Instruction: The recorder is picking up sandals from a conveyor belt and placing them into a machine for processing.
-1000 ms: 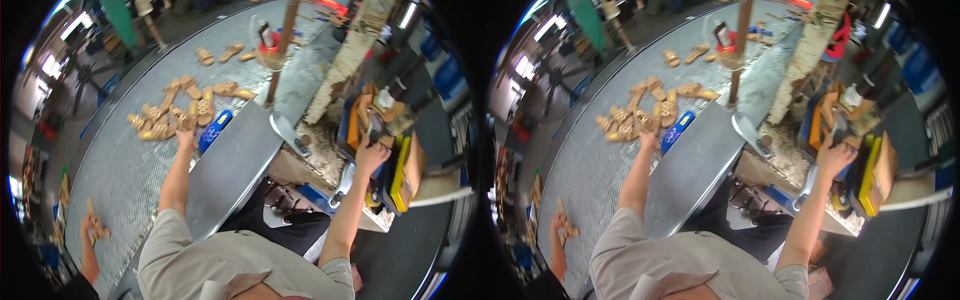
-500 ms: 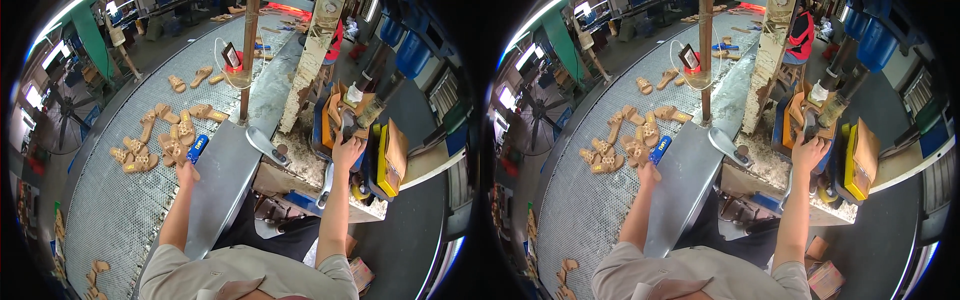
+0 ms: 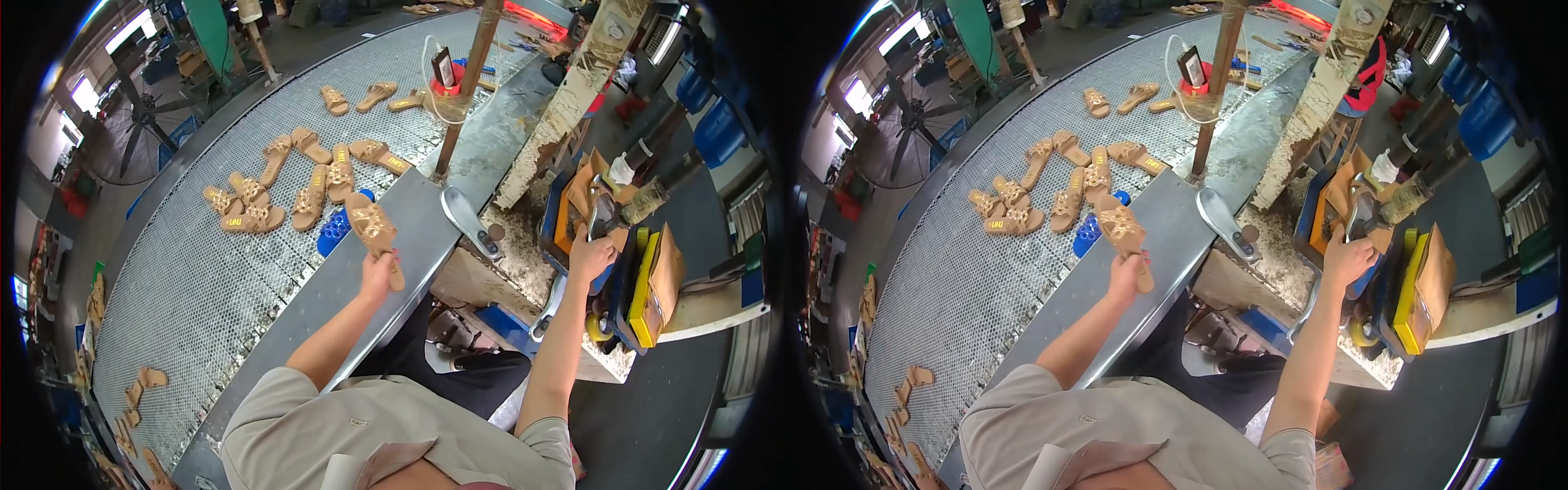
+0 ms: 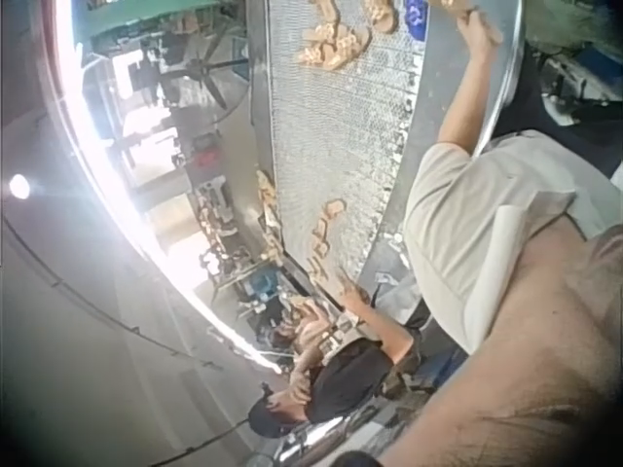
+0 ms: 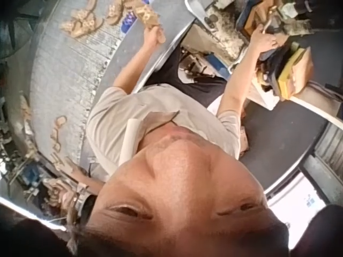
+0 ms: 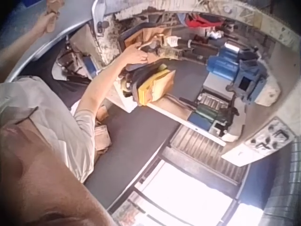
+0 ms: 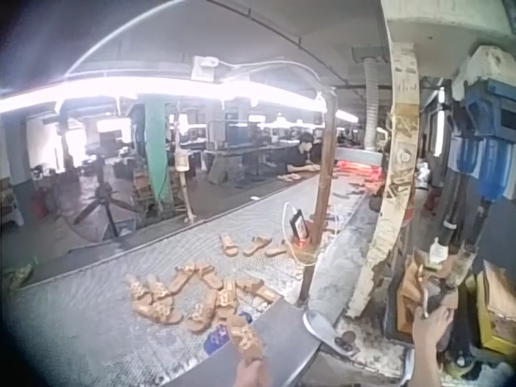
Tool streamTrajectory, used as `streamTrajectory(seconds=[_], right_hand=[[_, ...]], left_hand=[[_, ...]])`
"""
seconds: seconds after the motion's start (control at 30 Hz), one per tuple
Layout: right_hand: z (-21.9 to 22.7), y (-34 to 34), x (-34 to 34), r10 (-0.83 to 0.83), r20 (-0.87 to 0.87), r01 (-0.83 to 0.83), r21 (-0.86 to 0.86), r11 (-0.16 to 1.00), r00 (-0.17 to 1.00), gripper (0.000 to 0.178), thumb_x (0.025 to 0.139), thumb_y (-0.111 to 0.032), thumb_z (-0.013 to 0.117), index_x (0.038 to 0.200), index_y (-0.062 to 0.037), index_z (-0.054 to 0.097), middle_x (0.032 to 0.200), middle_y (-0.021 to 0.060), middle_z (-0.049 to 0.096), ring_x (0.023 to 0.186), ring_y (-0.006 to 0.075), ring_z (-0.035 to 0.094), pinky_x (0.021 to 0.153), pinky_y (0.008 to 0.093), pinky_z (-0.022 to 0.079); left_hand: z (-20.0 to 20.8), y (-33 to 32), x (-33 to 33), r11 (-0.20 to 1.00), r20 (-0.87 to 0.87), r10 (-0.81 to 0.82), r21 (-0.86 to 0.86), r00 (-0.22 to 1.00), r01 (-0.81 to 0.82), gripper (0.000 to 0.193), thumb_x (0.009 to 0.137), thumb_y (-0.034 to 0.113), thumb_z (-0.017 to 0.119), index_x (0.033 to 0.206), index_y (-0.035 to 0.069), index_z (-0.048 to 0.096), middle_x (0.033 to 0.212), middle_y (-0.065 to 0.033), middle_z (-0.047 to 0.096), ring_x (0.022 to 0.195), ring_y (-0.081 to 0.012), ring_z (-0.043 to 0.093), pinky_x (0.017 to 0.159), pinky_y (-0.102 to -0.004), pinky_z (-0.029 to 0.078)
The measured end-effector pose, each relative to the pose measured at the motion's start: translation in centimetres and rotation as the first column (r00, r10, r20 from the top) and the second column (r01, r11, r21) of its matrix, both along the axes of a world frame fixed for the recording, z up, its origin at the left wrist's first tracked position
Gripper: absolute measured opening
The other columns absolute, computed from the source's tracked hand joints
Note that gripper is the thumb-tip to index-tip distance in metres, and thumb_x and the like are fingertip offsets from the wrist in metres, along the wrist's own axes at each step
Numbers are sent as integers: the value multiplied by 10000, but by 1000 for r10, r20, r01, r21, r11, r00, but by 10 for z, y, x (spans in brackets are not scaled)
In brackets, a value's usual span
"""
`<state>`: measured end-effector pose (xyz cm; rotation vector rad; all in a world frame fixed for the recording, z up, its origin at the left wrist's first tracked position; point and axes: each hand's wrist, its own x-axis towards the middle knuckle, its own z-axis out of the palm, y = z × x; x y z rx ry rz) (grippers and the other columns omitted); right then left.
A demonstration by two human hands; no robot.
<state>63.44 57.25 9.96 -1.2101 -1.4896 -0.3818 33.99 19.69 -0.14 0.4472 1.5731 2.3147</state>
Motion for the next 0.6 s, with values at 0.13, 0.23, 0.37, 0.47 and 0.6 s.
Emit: streamTrajectory(seconds=[0.13,0.23,0.37,0.47,0.6], right_hand=[[-15,29,2,-168,-35,154,-247,957,985,691,820,-586,816,1009,45,606,964,264,717,922,468,711,861,542,571],[14,-19,5,-48,-253,-85,-488,869,966,615,826,-438,850,1190,-1,617,1072,273,743,993,482,723,862,581,578],[-33,-85,39,179,-367,-331,-408,851,913,783,878,-424,834,1421,30,498,1281,296,678,1113,475,691,912,519,572],[-51,-214,0,493,-508,-690,-337,641,706,674,876,-293,842,1323,117,549,1259,275,677,1155,388,676,992,500,535],[-83,-325,-84,748,-588,-931,-347,110,307,639,844,-287,856,1260,110,577,1257,248,651,1162,321,621,1020,437,488]], left_hand=[[-7,37,45,991,38,-129,44,991,127,348,936,82,586,1274,-1,600,1059,-107,701,933,-226,681,858,-402,566],[-10,55,68,977,80,-206,80,975,200,283,970,176,651,1209,25,646,983,-70,683,908,-177,659,825,-354,543],[8,64,106,936,85,-285,241,955,258,387,1023,374,699,1212,40,645,1027,-67,690,958,-177,673,846,-358,551],[11,39,131,882,289,-426,343,857,323,556,1024,546,671,1329,87,594,1200,-47,658,1123,-183,639,992,-395,528],[-1,-18,119,896,304,-272,426,913,125,579,1022,548,667,1362,86,584,1256,-68,659,1134,-245,653,995,-472,543]])
